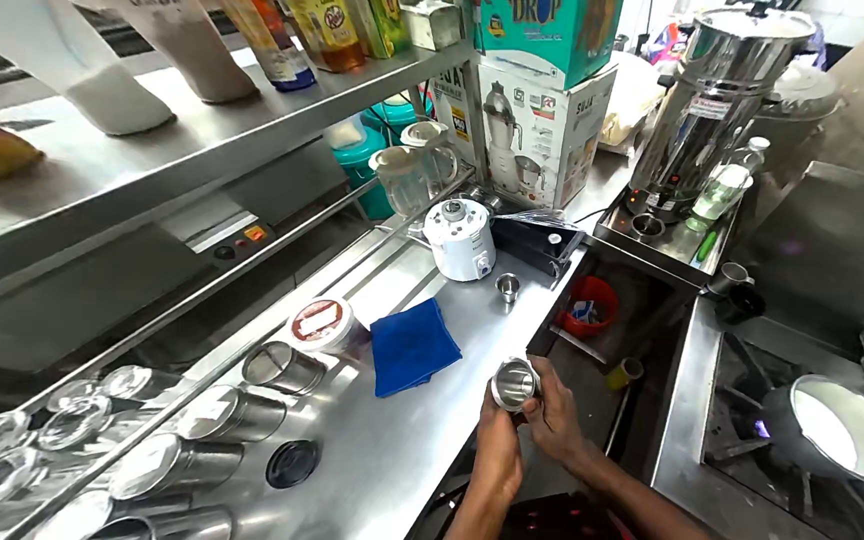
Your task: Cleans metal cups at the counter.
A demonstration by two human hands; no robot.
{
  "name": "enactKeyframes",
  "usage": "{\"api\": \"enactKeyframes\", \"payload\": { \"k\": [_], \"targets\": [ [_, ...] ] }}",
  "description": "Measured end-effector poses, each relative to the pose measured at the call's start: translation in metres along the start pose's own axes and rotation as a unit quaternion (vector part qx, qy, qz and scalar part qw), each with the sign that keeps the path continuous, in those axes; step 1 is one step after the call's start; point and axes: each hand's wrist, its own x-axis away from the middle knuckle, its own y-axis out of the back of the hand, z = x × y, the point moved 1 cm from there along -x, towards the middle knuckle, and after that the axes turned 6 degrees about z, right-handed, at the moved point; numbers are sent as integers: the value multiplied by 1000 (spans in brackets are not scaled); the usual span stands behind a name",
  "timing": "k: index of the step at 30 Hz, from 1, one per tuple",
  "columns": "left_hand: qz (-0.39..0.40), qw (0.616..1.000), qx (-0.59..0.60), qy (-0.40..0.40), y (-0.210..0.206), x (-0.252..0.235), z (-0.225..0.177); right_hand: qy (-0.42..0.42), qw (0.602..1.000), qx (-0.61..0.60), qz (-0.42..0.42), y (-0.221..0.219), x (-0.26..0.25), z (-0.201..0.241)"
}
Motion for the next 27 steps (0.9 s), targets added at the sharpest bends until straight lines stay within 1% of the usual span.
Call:
{"api": "enactKeyframes", "payload": {
  "k": [3, 6, 8, 10, 12, 15, 16, 17, 18, 19, 21, 22, 23, 24, 25, 26, 27],
  "targets": [
    [52, 995, -73, -39, 33, -2, -5, 61, 996, 60, -15, -14, -11, -12],
    [83, 996, -30, -22, 59, 5, -23, 127, 982, 137, -28, -25, -21, -21],
    [131, 991, 2, -27, 70, 7, -31, 165, 972, 163, -22, -32, -25, -21],
    [174, 984, -5, -44, 75, 2, -35, 191, 964, 184, -9, -38, -30, -14],
    [159, 984, -58, -63, 74, -8, -39, 180, 963, 198, 10, -44, -35, -9],
    [84, 978, -149, -117, 65, -26, -27, 113, 981, 156, 32, -54, -41, -14],
    [55, 966, -206, -146, 61, -31, -20, 85, 988, 125, 35, -56, -44, -20],
    [33, 944, -276, -180, 58, -37, -13, 57, 993, 93, 39, -57, -45, -27],
    [16, 910, -353, -215, 56, -44, -9, 25, 996, 67, 47, -58, -45, -36],
    [1, 868, -431, -246, 55, -51, -6, -10, 997, 50, 51, -60, -44, -45],
    [-8, 785, -555, -276, 56, -69, -4, -111, 991, 26, 68, -63, -39, -56],
    [4, 749, -603, -274, 57, -80, -5, -197, 974, -18, 107, -60, -39, -57],
    [23, 715, -645, -269, 58, -91, -6, -296, 937, -94, 161, -57, -43, -59],
    [49, 687, -674, -267, 59, -102, -6, -374, 885, -188, 204, -53, -48, -63],
    [85, 664, -691, -274, 59, -111, -6, -417, 833, -281, 230, -51, -53, -73],
    [126, 642, -697, -293, 59, -119, -4, -451, 770, -366, 263, -46, -59, -82],
    [164, 618, -699, -322, 55, -126, -4, -483, 698, -428, 309, -40, -65, -95]
  ]
}}
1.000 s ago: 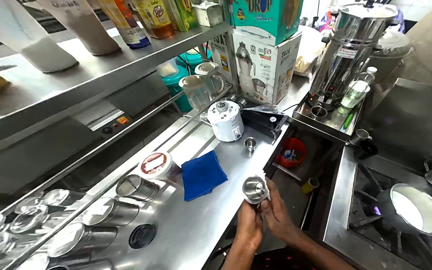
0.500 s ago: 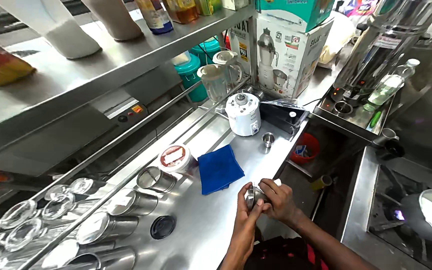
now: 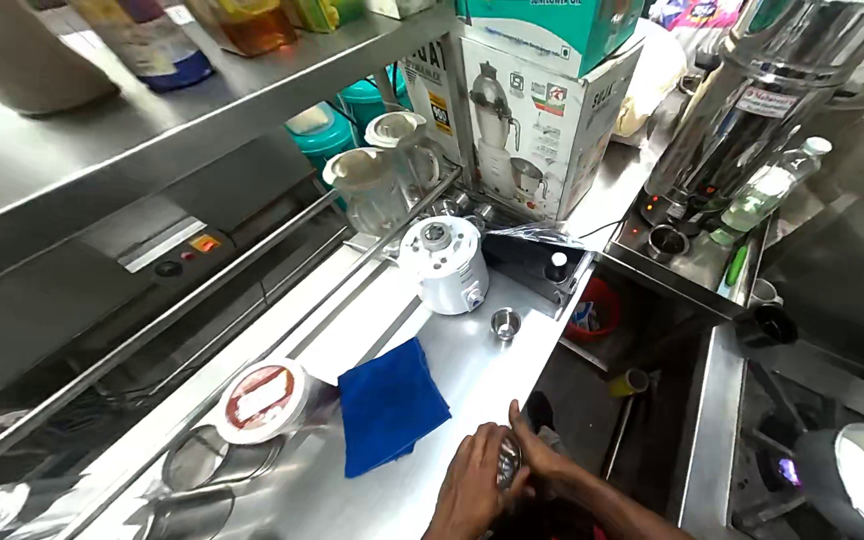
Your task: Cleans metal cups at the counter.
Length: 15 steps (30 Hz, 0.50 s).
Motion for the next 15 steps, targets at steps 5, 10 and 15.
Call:
{"api": "enactKeyframes", "payload": {
  "k": [5, 10, 15],
  "targets": [
    [-29, 990, -97, -98, -15, -65, 20, -166, 982, -33, 79, 85, -4, 33],
    [-34, 984, -122, 127, -43, -111, 68, -4, 994, 88, -67, 167, -4, 94],
    [-16, 964, -86, 250, -54, -119, 64, 77, 967, 242, -12, 177, -14, 137]
  ]
}}
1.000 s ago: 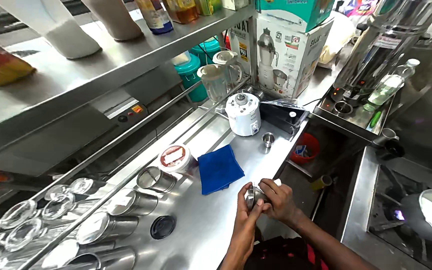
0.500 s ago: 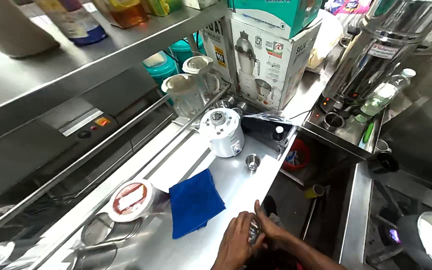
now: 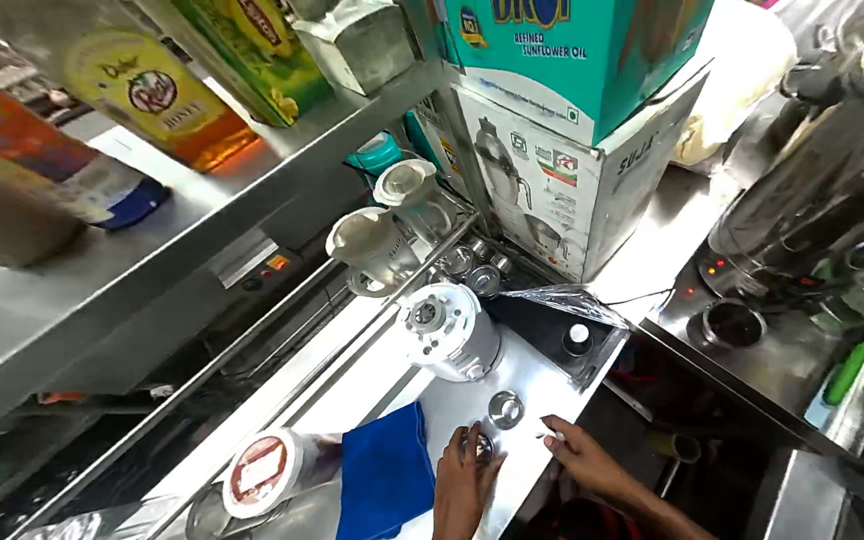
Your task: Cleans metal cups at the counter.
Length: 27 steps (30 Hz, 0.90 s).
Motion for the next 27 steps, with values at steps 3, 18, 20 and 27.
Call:
{"api": "enactKeyframes", "payload": {
  "k": [3, 18, 20, 27],
  "targets": [
    [-36, 999, 1, 31, 13, 9, -20, 35, 994, 105, -25, 4, -11, 11],
    [-72, 697, 693, 169, 73, -65, -106, 230, 960, 157, 39, 45, -52, 98],
    [-90, 740, 645, 165, 75, -57, -103, 199, 956, 208, -62, 71, -70, 116],
    [-106, 831, 523, 157, 68, -27, -98, 129, 865, 484, -25, 109, -169, 137]
  ]
}}
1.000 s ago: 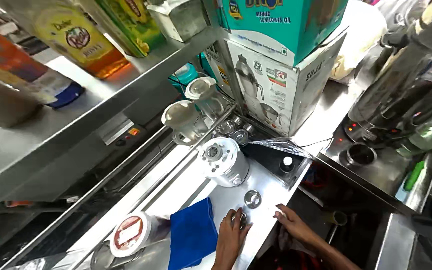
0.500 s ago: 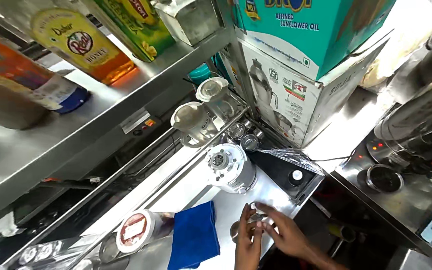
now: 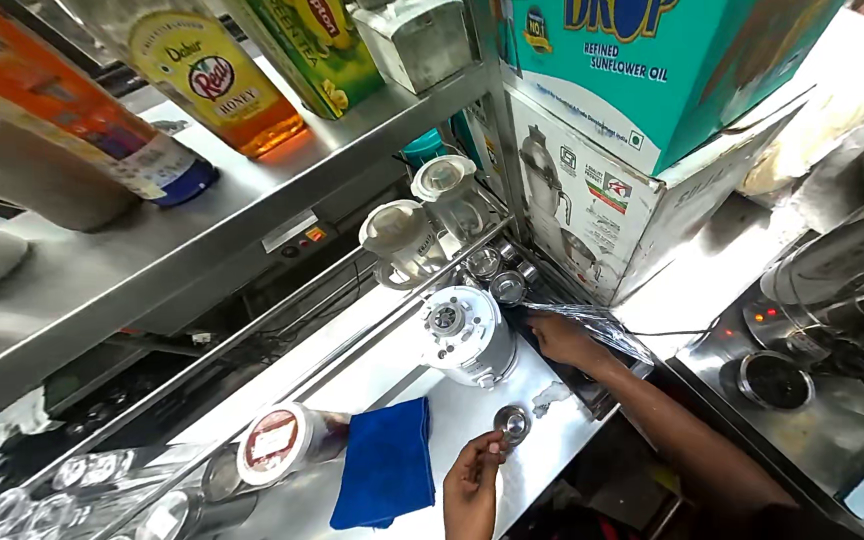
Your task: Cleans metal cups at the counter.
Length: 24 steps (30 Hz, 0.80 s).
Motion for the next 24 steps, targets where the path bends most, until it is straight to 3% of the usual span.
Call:
{"api": "enactKeyframes", "payload": {
  "k": [2, 6, 9, 13, 16, 19, 24],
  "targets": [
    [4, 1000, -8, -9, 1, 3, -1, -15, 999, 38, 5, -11, -22, 2],
    [-3, 999, -20, -33, 11, 11, 1, -17, 986, 130, -98, -24, -53, 1],
    [-10, 999, -22, -27, 16, 20, 11, -65, 979, 179, -70, -26, -74, -3],
    [-9, 999, -29, -16, 20, 27, 15, -2, 976, 214, -42, -24, -81, -15],
    [-7, 999, -26, -26, 19, 27, 10, 16, 984, 171, -41, -14, -58, -21],
    [19, 999, 13, -36, 13, 19, 2, 13, 994, 38, -103, 1, -7, -24],
    [175, 968, 181, 2, -22, -14, -11, 56, 983, -94, -146, 7, 84, -10]
  ]
}}
